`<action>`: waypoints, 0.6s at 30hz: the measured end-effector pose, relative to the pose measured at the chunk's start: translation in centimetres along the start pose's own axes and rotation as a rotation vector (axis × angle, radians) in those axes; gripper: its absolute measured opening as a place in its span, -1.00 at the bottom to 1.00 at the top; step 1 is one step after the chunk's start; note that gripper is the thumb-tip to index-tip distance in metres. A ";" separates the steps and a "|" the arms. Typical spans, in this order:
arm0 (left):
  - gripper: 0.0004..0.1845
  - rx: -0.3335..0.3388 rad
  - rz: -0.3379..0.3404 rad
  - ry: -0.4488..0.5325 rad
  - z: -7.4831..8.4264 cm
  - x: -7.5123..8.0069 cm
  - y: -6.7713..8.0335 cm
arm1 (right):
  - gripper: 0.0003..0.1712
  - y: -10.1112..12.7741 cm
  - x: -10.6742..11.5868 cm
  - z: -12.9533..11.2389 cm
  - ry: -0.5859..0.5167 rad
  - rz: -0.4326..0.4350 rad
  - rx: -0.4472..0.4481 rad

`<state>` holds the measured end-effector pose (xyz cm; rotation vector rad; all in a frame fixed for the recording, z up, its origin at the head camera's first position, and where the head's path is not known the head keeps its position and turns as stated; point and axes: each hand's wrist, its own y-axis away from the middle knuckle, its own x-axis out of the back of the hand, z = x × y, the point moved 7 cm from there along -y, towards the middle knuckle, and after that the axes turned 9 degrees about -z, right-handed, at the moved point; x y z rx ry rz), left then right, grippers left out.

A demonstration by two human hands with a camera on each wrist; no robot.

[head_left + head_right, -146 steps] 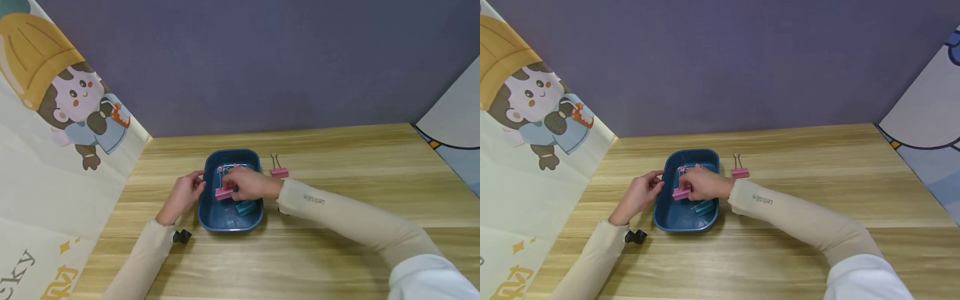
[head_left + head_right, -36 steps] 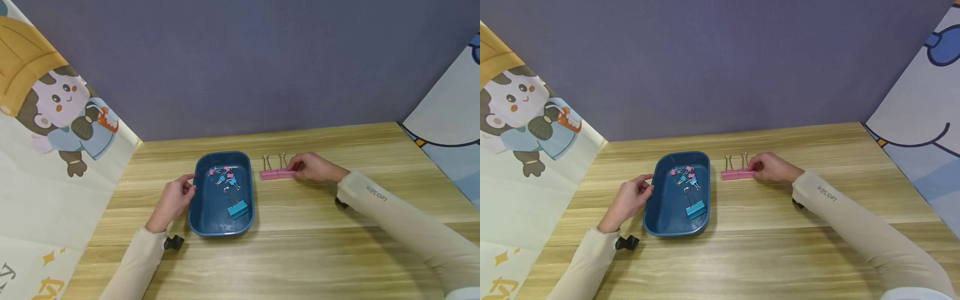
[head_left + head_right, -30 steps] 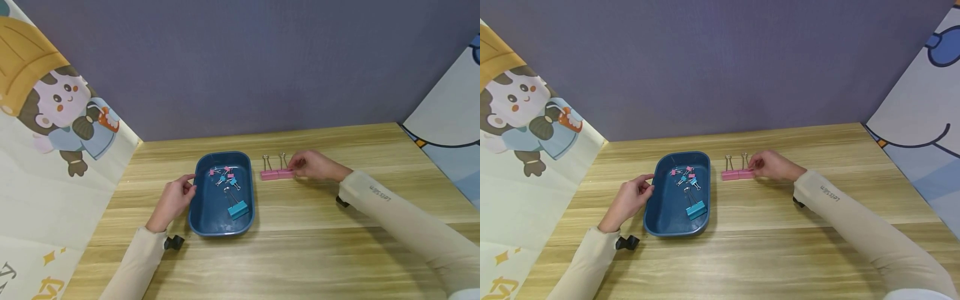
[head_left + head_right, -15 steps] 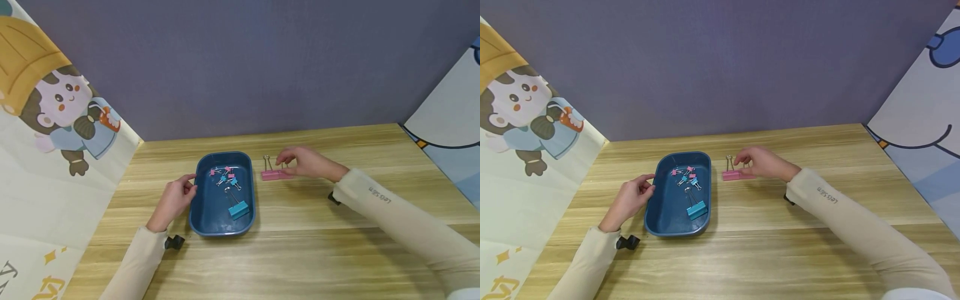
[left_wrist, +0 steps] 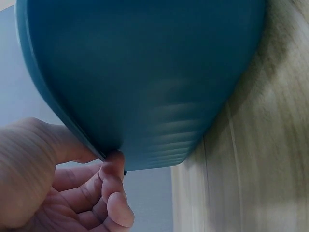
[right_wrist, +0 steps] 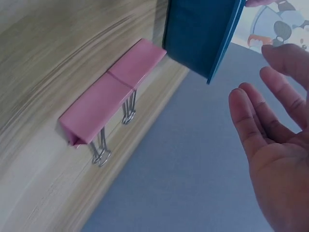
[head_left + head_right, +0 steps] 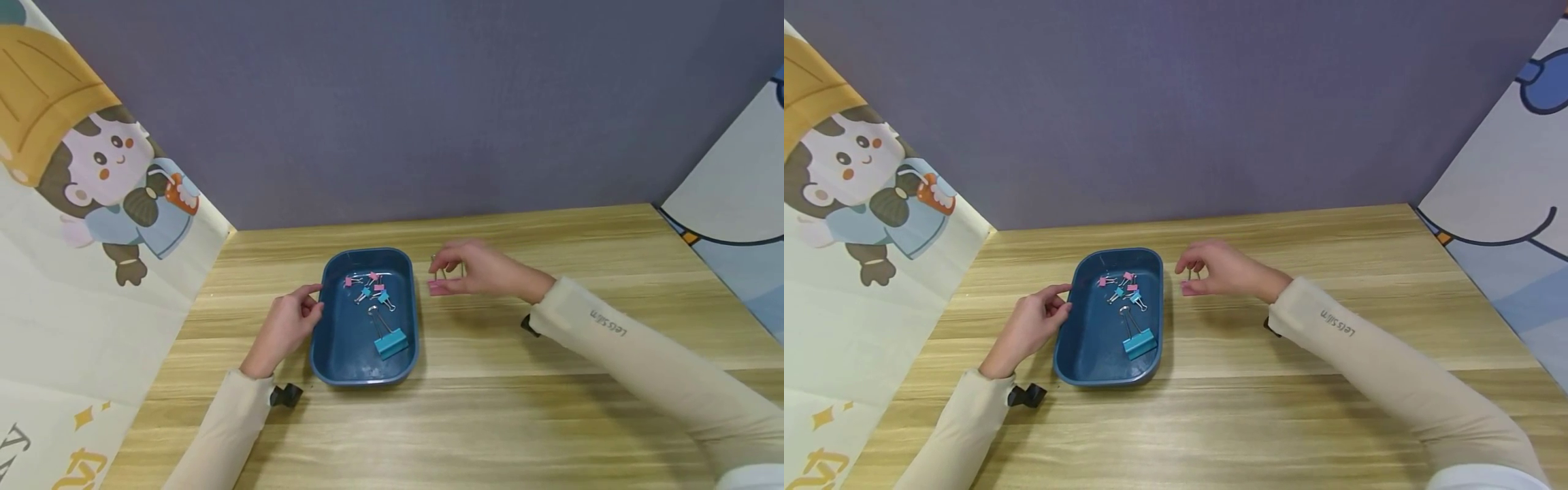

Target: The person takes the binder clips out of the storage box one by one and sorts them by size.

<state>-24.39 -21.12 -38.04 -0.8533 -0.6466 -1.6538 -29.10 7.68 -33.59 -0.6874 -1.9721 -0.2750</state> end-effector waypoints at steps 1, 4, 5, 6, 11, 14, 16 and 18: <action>-0.62 -0.002 0.001 0.001 0.0 0.0 0.0 | -0.78 -0.1 -0.1 -0.2 0.000 0.001 0.004; -0.63 -0.022 0.015 -0.007 0.1 0.0 0.0 | -0.79 -0.3 -0.3 -0.6 -0.010 -0.001 0.020; -0.64 -0.028 0.019 -0.011 0.1 0.0 -0.1 | -0.80 -0.4 -0.4 -0.8 -0.010 -0.004 0.022; -0.64 -0.033 0.023 -0.014 0.1 0.0 -0.1 | -0.81 -0.5 -0.4 -0.9 -0.013 -0.006 0.029; -0.64 -0.034 0.018 -0.014 0.0 0.0 -0.1 | -0.82 -0.8 -0.7 -1.5 -0.018 -0.015 0.048; -0.63 -0.028 0.014 -0.010 0.1 0.0 0.0 | -0.79 -1.0 -0.8 -1.8 -0.032 -0.018 0.067; -0.63 -0.026 0.015 -0.008 0.0 0.0 0.0 | -0.79 -1.1 -0.9 -2.0 -0.044 -0.023 0.074; -0.63 -0.026 0.017 -0.007 0.0 0.0 0.0 | -0.78 -1.2 -1.0 -2.1 -0.047 -0.030 0.075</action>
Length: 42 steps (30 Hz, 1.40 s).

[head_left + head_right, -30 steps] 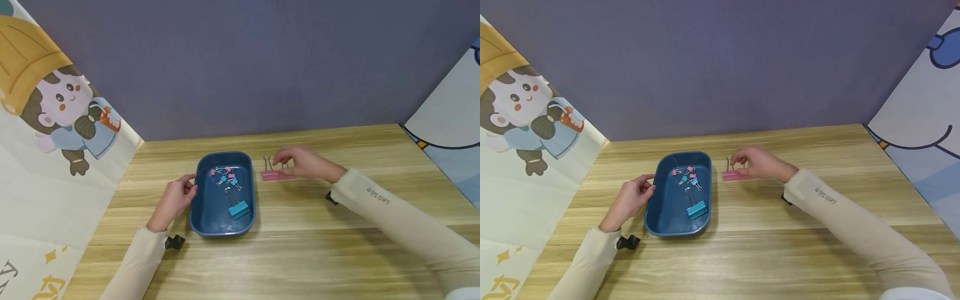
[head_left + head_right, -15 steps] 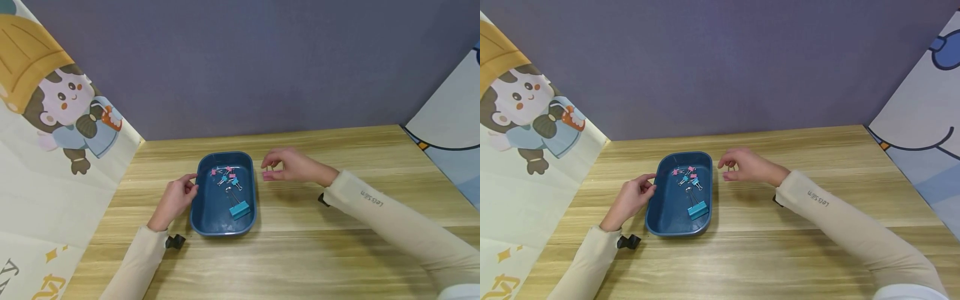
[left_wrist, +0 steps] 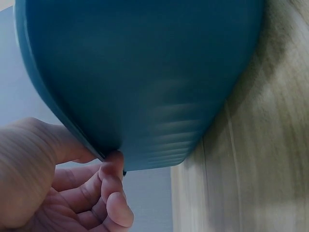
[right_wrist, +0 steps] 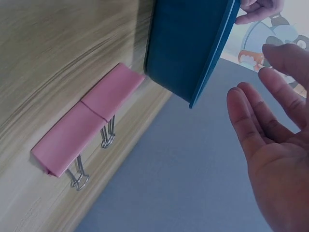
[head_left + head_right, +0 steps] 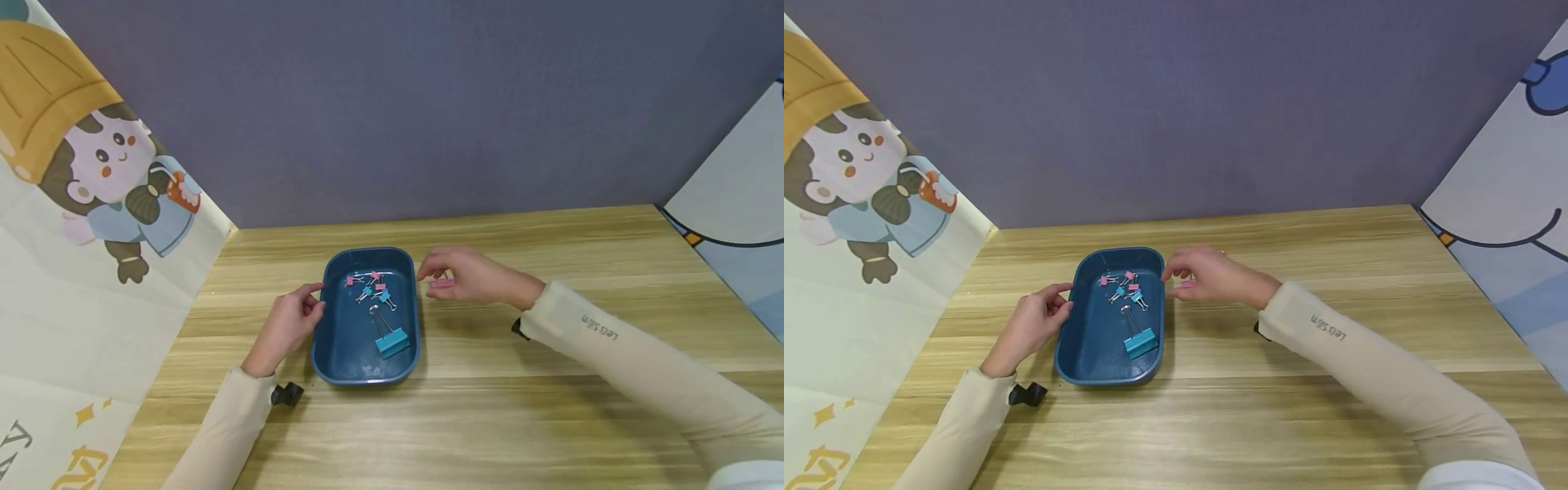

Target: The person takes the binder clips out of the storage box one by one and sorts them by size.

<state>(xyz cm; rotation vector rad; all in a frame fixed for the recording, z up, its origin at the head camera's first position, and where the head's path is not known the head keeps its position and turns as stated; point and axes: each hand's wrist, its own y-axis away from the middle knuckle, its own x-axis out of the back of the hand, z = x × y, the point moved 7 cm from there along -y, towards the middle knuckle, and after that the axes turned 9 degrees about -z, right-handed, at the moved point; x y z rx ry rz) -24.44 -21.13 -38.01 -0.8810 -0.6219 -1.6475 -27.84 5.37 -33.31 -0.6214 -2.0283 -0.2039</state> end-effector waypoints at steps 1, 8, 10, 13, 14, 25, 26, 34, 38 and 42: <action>-0.63 0.000 0.001 0.001 -0.1 0.0 0.0 | -0.78 -0.1 -0.1 -0.1 0.005 -0.001 0.003; -0.63 0.007 0.005 0.007 -0.2 0.0 0.1 | -0.74 -1.1 -1.1 -1.4 0.040 -0.031 0.050; -0.63 0.006 0.005 0.010 -0.2 0.0 0.1 | -0.74 -1.4 -1.5 -1.9 0.050 -0.048 0.066; -0.62 0.005 -0.005 0.019 -0.2 0.0 0.2 | -0.75 -1.9 -2.1 -2.4 0.051 -0.074 0.082; -0.62 0.005 -0.008 0.021 -0.2 0.0 0.2 | -0.75 -2.0 -2.3 -2.6 0.050 -0.083 0.086; -0.61 0.001 -0.017 0.036 0.0 0.1 0.1 | -0.72 -3.4 -4.3 -3.8 0.053 -0.208 0.045; -0.61 0.005 -0.016 0.039 -0.1 0.0 0.0 | -0.72 -3.5 -4.5 -3.9 0.052 -0.220 0.042; -0.62 0.017 -0.020 0.040 -0.1 -0.1 -0.1 | -0.72 -4.3 -6.0 -4.3 0.065 -0.285 0.044; -0.62 0.020 -0.019 0.037 -0.1 -0.1 0.0 | -0.73 -4.6 -6.7 -4.5 0.093 -0.312 0.054; -0.62 0.027 -0.021 0.038 -0.2 0.0 0.0 | -0.77 -4.9 -7.3 -4.5 0.121 -0.353 0.049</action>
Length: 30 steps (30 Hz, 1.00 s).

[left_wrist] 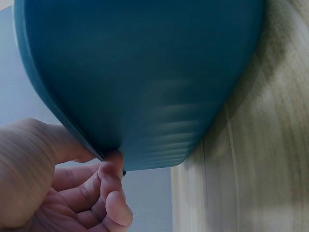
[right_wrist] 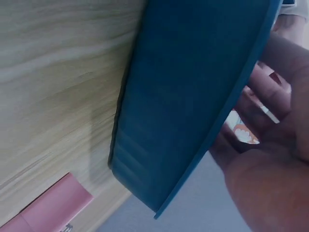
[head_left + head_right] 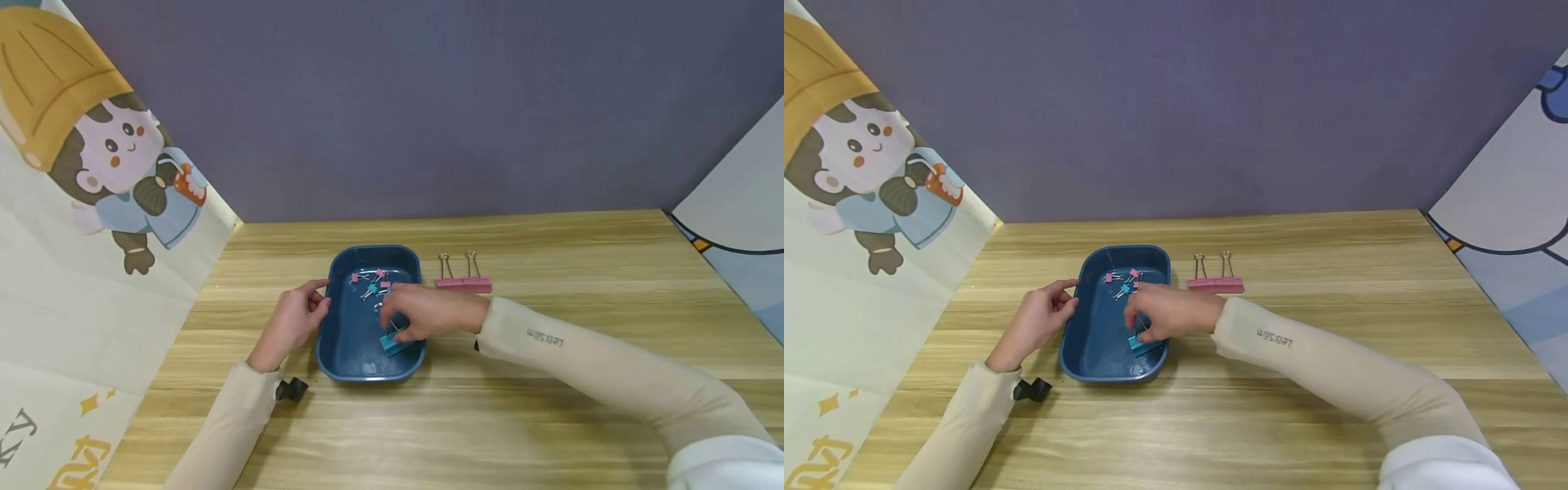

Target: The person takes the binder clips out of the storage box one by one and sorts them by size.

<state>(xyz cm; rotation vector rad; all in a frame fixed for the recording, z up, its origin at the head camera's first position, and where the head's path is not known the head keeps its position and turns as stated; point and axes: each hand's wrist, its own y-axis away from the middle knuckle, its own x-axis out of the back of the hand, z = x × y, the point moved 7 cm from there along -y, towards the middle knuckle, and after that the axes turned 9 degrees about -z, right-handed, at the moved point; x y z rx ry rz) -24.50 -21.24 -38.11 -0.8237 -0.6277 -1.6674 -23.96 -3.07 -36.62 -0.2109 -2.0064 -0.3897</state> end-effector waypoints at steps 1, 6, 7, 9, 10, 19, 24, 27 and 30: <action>-0.62 0.001 -0.002 0.001 0.0 0.0 0.0 | -0.78 -0.1 -0.1 0.1 0.005 -0.014 -0.009; -0.62 0.004 -0.004 0.004 0.0 0.0 0.0 | -0.80 -0.6 -0.4 0.3 0.029 -0.065 -0.060; -0.62 0.003 -0.003 0.005 0.0 0.1 0.1 | -0.80 -0.7 -0.4 0.3 0.033 -0.073 -0.071; -0.62 0.002 -0.001 0.005 0.0 0.0 0.1 | -0.79 -0.9 -0.5 0.4 0.041 -0.083 -0.087; -0.62 0.001 -0.001 0.005 0.0 0.0 0.1 | -0.79 -1.0 -0.5 0.4 0.044 -0.086 -0.094; -0.60 0.012 -0.007 0.008 0.0 0.0 0.0 | -0.82 -1.8 -1.1 0.9 0.029 -0.126 -0.190; -0.60 0.007 -0.006 0.008 0.1 0.0 0.0 | -0.83 -2.0 -1.4 1.1 0.020 -0.157 -0.235; -0.60 0.004 -0.005 0.010 0.0 0.0 0.0 | -0.83 -2.1 -1.5 1.1 0.009 -0.173 -0.245; -0.60 0.005 -0.004 0.012 0.1 0.0 0.0 | -0.83 -2.1 -1.6 0.9 0.003 -0.177 -0.236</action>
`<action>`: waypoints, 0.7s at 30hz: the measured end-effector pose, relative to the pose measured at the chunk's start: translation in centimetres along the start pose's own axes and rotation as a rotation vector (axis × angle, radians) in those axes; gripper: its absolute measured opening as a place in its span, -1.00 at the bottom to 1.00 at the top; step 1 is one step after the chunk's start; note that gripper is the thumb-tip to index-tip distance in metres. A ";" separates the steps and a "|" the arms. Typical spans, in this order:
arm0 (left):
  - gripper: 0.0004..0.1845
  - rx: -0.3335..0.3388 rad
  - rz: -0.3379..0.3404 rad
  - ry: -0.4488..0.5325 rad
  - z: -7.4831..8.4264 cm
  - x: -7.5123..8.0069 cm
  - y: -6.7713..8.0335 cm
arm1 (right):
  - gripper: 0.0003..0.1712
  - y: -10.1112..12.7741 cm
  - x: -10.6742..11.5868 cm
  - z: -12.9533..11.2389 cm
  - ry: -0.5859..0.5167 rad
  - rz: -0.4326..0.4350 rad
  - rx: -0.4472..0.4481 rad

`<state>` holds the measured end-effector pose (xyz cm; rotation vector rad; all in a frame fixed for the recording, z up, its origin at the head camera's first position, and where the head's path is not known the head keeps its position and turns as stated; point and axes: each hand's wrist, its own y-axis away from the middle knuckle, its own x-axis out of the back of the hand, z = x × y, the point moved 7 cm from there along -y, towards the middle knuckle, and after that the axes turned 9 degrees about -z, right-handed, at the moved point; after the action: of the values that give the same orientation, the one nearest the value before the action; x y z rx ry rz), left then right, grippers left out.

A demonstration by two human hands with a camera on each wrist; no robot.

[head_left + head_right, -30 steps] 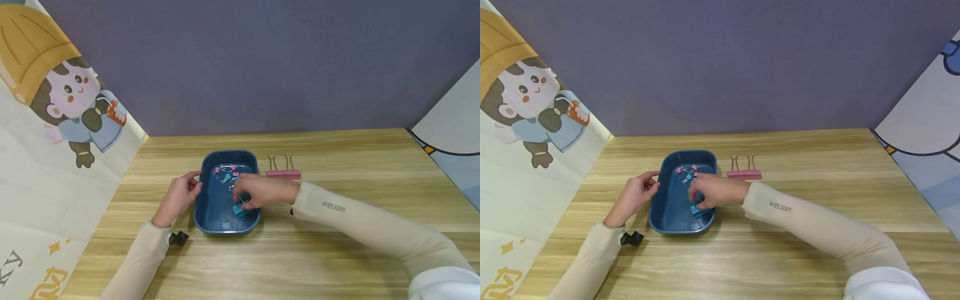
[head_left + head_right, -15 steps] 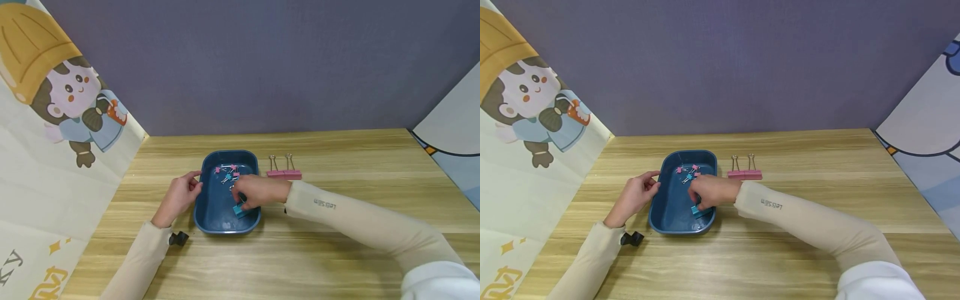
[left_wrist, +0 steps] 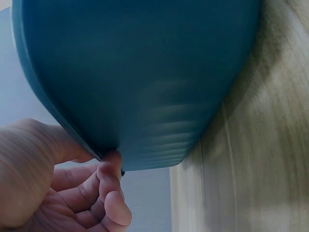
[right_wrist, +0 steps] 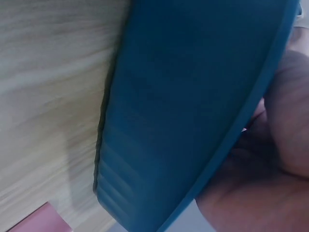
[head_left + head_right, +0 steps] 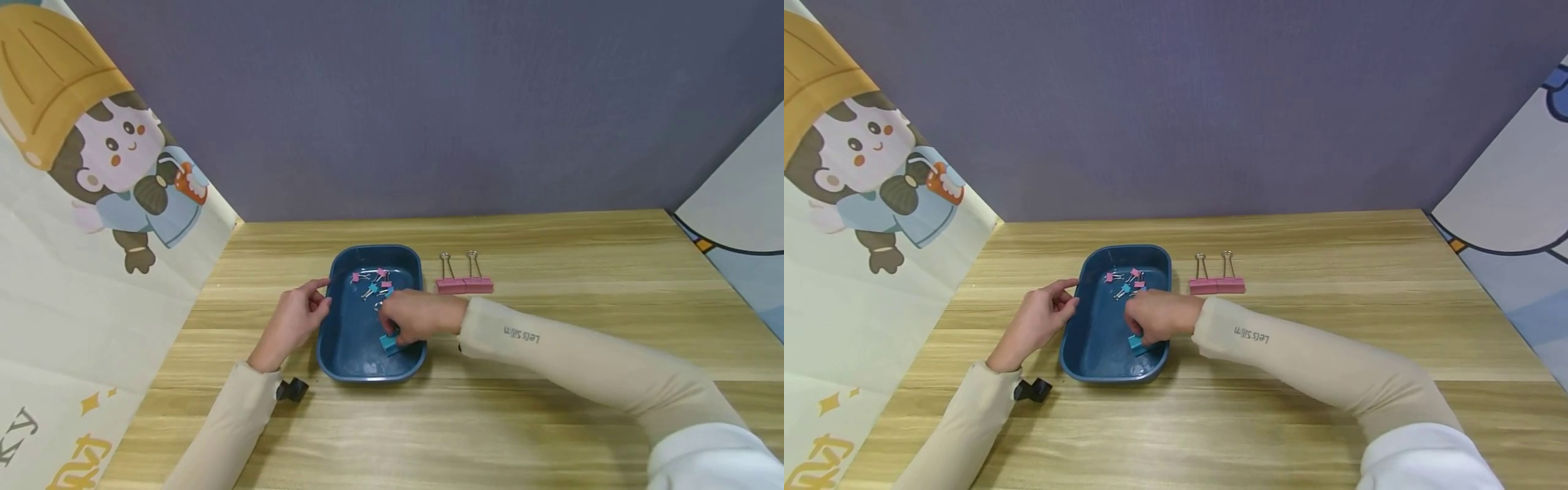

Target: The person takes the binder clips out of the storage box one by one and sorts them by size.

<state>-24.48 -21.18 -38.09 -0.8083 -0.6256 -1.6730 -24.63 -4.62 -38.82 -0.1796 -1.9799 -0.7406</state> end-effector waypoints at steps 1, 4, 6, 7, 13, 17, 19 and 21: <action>-0.60 0.001 0.000 -0.002 0.0 0.0 0.0 | -0.83 0.0 -0.1 -0.1 0.002 -0.002 0.006; -0.60 0.002 -0.001 -0.007 0.0 0.0 0.0 | -0.84 -0.1 -0.3 -0.3 0.006 -0.007 0.017; -0.60 0.001 -0.001 -0.009 0.0 0.0 0.0 | -0.84 -0.1 -0.4 -0.3 0.008 -0.012 0.019; -0.60 0.002 -0.002 -0.009 0.0 0.0 0.0 | -0.84 -0.1 -0.4 -0.3 0.010 -0.013 0.018; -0.60 0.007 -0.004 -0.009 0.0 0.1 0.0 | -0.82 -0.2 -0.4 -0.4 0.023 -0.004 0.016; -0.61 0.002 0.002 -0.009 0.0 0.0 0.1 | -0.81 -0.3 -0.6 -0.5 0.019 0.015 0.026; -0.61 0.003 0.000 -0.010 0.0 0.0 0.1 | -0.79 -0.4 -0.6 -0.6 0.019 0.027 0.035; -0.61 0.001 0.000 -0.011 -0.1 -0.1 0.1 | -0.77 -0.4 -0.6 -0.7 0.022 0.043 0.047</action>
<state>-24.37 -21.19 -38.20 -0.8171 -0.6336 -1.6689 -23.99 -5.21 -39.25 -0.1850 -1.9648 -0.6655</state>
